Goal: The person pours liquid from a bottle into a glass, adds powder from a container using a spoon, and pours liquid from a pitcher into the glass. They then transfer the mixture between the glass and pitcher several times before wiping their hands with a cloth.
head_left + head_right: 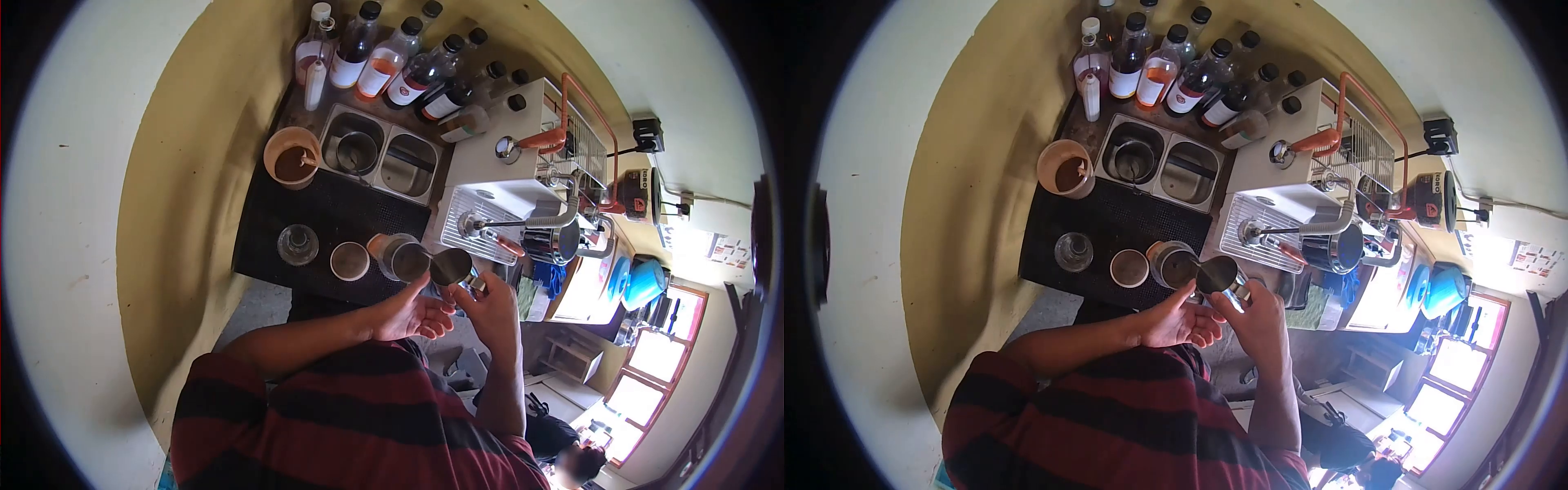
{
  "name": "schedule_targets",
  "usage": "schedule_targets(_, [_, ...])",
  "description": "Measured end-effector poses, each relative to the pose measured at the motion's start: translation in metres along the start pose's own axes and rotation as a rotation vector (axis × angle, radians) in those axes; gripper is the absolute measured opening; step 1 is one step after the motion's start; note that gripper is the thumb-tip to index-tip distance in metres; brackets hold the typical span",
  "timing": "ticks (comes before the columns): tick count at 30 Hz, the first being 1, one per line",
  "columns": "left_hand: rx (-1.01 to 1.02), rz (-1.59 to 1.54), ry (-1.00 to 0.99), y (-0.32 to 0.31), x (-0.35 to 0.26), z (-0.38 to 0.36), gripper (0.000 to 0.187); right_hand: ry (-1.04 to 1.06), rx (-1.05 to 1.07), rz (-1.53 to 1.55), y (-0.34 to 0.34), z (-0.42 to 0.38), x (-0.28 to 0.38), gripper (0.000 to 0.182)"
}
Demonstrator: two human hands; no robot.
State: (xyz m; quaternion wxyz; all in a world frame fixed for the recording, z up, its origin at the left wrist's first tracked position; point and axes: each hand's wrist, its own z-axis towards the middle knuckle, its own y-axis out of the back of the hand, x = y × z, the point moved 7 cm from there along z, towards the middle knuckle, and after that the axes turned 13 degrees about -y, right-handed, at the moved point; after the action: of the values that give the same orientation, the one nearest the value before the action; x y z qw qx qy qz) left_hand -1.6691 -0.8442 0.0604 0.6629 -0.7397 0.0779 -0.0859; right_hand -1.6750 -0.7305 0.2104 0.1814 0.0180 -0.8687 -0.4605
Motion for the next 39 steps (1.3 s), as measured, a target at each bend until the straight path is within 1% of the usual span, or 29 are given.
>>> schedule_targets(2, [-0.001,-0.008,0.009,0.000,0.003,0.001,0.091,0.017,-0.025,0.045,0.001,0.000,-0.003,0.041])
schedule_targets(11, [0.003,-0.045,0.049,0.001,0.015,0.003,0.089,-0.041,-0.015,0.045,0.003,-0.005,-0.016,0.037])
schedule_targets(14, [0.017,-0.051,0.057,0.001,0.017,0.002,0.088,-0.065,0.009,0.024,0.001,-0.005,-0.024,0.046])
schedule_targets(21, [0.033,-0.087,0.083,0.003,0.026,-0.002,0.089,-0.074,0.007,0.023,-0.002,-0.009,-0.029,0.046])
schedule_targets(24, [0.064,-0.088,0.100,0.004,0.029,-0.004,0.093,-0.064,0.006,0.035,-0.004,-0.011,-0.032,0.045])
schedule_targets(30, [0.054,-0.084,0.126,0.006,0.032,-0.012,0.094,-0.090,0.024,0.012,-0.006,-0.016,-0.031,0.046])
schedule_targets(39, [0.075,-0.187,0.149,0.007,0.039,-0.022,0.094,-0.090,0.051,-0.004,-0.014,-0.020,-0.033,0.047])
